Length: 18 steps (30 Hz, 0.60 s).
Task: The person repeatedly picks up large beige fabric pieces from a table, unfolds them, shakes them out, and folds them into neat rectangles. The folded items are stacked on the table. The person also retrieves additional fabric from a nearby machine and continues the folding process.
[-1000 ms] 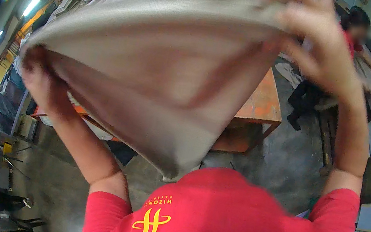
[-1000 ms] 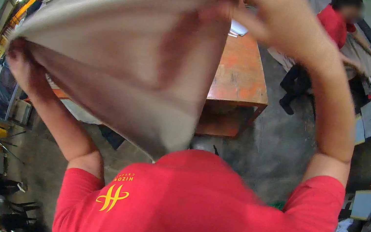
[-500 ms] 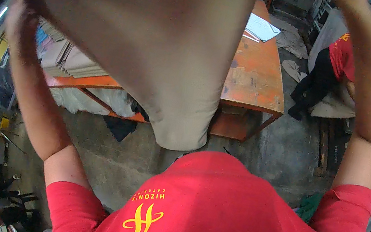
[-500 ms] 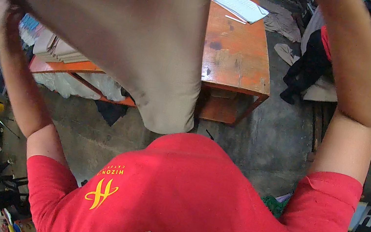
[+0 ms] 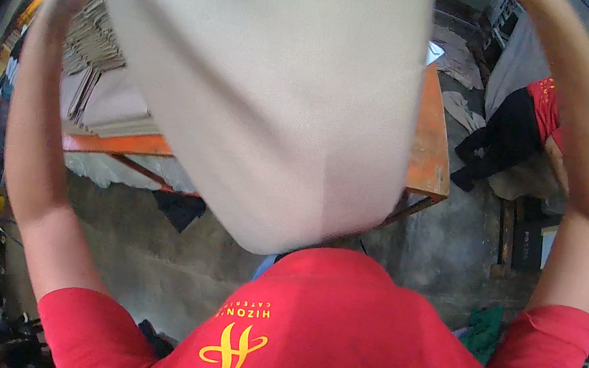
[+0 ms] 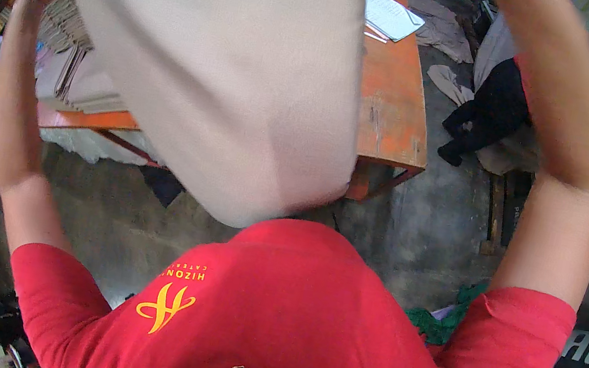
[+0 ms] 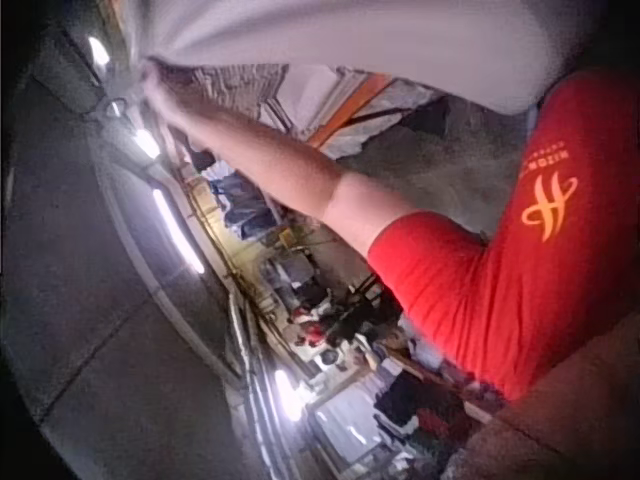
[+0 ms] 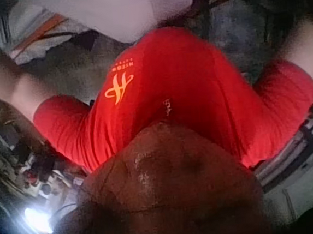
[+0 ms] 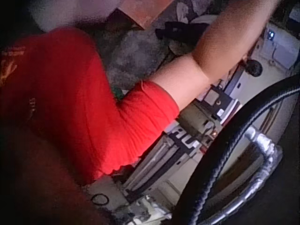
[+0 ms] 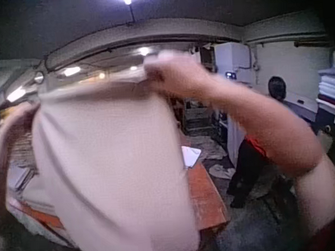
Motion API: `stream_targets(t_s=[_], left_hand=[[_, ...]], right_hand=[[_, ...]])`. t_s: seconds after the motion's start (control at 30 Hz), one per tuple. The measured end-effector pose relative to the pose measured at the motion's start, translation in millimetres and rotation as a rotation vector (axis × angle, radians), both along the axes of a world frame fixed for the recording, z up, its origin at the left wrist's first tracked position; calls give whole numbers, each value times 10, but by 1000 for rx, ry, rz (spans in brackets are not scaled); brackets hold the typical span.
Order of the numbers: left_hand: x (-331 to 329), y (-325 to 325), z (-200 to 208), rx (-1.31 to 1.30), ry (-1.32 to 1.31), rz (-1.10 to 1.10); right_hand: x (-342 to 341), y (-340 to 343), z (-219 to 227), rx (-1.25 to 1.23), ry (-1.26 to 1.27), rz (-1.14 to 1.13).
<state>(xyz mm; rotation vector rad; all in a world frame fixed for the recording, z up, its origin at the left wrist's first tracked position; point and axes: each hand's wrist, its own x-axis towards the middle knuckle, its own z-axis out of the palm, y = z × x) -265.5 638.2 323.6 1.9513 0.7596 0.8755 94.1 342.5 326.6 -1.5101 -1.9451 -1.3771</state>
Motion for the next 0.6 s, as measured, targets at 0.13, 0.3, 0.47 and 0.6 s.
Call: stream_targets(t_s=[0.13,0.3,0.47,0.6], left_hand=[[494,792,-516,-196,-91,-23],[1141,1577,-563,-121,-136,-77],[1752,2389,-212,-71,-104,-71],[2337,3153,-113,9,-230,-109]], right_hand=[[311,432,-287,-27,-40,101],[728,1071,-261,-30,-63,9],[1214,1772,-77,38,-101,-71],[1574,2364,1,111,-114,-120]])
